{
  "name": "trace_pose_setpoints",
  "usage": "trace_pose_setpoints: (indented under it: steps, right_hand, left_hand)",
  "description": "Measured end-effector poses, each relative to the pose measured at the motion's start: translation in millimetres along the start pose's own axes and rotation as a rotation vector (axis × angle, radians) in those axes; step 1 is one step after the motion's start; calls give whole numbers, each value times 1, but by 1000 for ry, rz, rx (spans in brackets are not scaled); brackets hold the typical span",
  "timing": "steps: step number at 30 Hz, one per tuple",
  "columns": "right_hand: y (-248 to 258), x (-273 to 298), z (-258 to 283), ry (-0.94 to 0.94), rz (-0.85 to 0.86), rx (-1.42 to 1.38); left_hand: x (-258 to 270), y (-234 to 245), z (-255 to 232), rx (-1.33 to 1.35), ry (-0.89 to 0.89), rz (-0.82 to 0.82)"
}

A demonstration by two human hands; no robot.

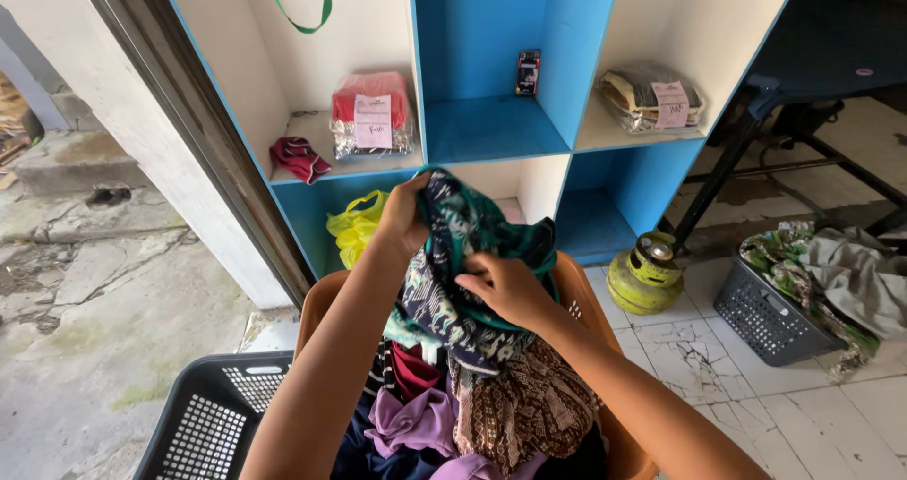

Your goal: The person wipes the surfaces of a blue shelving unit with a red cloth, moving items aside to clean underneath. They then pick up a basket of clothes, unfold a patterned green cloth, and fold it before placing it into a black laundry basket.

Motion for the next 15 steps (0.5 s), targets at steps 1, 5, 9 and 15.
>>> trace_pose_setpoints:
  steps: [1,5,9,15]
  right_hand:
    - [-8,-8,-3,-53,5,27]
    - [-12,-33,-11,-261,10,-30]
    - [20,-49,2,-206,-210,-103]
    - [89,-75,7,-200,-466,-279]
  left_hand:
    - [6,-8,-3,-30,-20,-10]
    - [37,-26,-28,-397,-271,-126]
    - [121,-50,-16,-2120,-1179,-718]
    - [115,31,31,-1978,-104,-280]
Point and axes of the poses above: each hand's wrist, its own x-axis away from the middle knuckle, its own y-axis out of the back of the hand, z = x × y, the point moved 6 cm from there along -x, towards the middle knuckle, and after that the axes turned 12 degrees about -x, right-handed, at the moved point
